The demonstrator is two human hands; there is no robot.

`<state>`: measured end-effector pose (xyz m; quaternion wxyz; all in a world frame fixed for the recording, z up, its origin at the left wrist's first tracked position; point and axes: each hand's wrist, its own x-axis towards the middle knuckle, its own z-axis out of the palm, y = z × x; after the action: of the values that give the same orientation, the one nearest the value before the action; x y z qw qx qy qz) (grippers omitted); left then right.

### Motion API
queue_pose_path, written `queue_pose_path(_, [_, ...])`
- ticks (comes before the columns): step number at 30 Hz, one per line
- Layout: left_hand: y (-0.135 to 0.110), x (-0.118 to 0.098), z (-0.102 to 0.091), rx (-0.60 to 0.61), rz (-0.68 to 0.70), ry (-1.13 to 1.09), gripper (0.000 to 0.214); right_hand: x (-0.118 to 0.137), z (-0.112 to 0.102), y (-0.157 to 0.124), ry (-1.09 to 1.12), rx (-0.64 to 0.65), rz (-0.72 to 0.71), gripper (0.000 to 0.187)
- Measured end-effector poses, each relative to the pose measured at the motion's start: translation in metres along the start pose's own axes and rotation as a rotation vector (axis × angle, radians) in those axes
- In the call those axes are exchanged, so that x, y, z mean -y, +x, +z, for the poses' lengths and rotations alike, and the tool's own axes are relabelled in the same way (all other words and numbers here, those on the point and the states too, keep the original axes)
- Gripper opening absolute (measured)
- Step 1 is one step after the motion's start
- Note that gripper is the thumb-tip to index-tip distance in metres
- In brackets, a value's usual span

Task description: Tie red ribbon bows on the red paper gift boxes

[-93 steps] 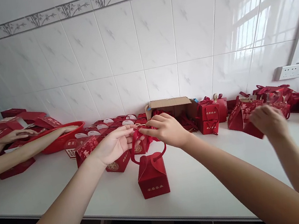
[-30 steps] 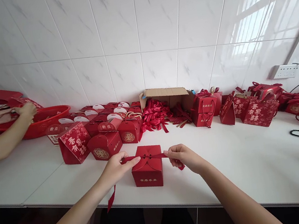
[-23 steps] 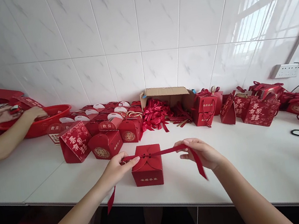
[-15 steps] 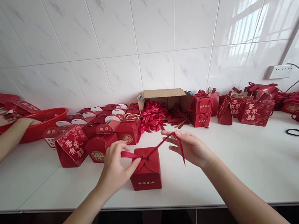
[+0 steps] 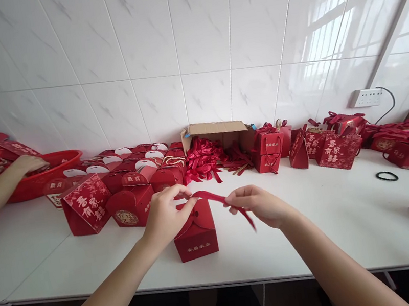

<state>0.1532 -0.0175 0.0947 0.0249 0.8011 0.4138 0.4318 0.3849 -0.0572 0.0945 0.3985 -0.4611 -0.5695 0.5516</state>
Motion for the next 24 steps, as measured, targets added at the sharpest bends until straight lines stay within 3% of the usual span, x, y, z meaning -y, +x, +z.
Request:
queue_pose_path(3, [-0.001,0.003,0.0,-0.001,-0.003,-0.031,0.002,-0.006,0.01,0.002,-0.224,0.038,0.031,0.03])
queue_pose_path(6, [-0.002,0.007,0.001,-0.001,0.044,-0.041,0.015,-0.004,0.025,0.009,-0.329,-0.028,-0.033,0.037])
queue_pose_path(10, [-0.004,0.011,0.001,-0.012,0.065,-0.019,0.016,-0.001,0.041,0.02,-0.233,-0.001,-0.175,0.037])
queue_pose_path(14, [-0.002,0.009,0.001,-0.02,0.101,0.044,0.016,-0.002,0.049,0.026,-0.16,-0.011,-0.131,0.037])
queue_pose_path(24, [-0.003,0.01,-0.007,0.013,0.225,0.17,0.011,0.001,0.033,0.02,0.011,-0.031,-0.135,0.029])
